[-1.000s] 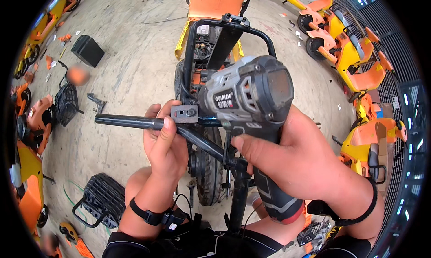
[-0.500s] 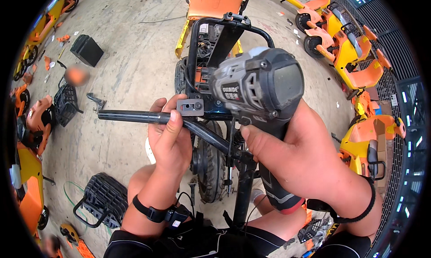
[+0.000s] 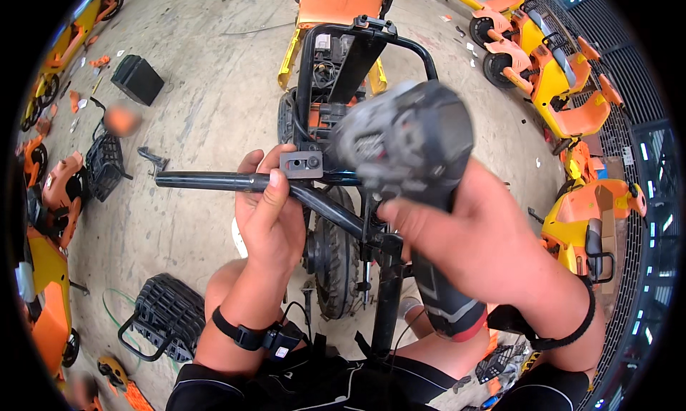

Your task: The person assembles the handlebar of an electric scooter. They use a manual wrench to tighten bolts on the handlebar stem and then switch to a cordless impact driver to secure the handlebar clamps. The person works on a single scooter in a workshop filled with other scooters.

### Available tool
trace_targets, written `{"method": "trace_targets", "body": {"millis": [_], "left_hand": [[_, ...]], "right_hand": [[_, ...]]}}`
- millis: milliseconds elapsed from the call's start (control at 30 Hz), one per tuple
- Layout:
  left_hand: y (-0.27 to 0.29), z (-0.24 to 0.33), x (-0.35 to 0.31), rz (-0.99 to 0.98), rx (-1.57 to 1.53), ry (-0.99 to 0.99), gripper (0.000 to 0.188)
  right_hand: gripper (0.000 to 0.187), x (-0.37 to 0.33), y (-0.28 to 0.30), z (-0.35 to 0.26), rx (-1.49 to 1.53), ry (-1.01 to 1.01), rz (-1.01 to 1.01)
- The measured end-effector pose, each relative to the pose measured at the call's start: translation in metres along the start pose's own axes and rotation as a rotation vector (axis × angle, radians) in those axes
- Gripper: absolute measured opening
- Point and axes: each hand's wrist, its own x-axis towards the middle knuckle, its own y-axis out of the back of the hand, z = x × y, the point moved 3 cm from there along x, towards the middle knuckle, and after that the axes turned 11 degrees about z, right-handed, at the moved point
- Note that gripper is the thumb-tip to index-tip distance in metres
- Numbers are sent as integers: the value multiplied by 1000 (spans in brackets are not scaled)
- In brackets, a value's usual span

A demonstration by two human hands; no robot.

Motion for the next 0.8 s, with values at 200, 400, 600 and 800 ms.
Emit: {"method": "trace_targets", "body": {"millis": [200,400,600,800], "left_hand": [[-1,1,-3,14,-7,21,51],[-4,0,-3,10,16,-5,59],[-7,1,-3,28,-15,-25,52],[-7,-1,-8,29,136,-102,79]], "right_hand": [[30,-9,-12,10,158,108,24],[36,-7,16,-1,171,25,131],[52,-61,28,11,275,51,402],[52,-98,64,84,403,203,729]]}}
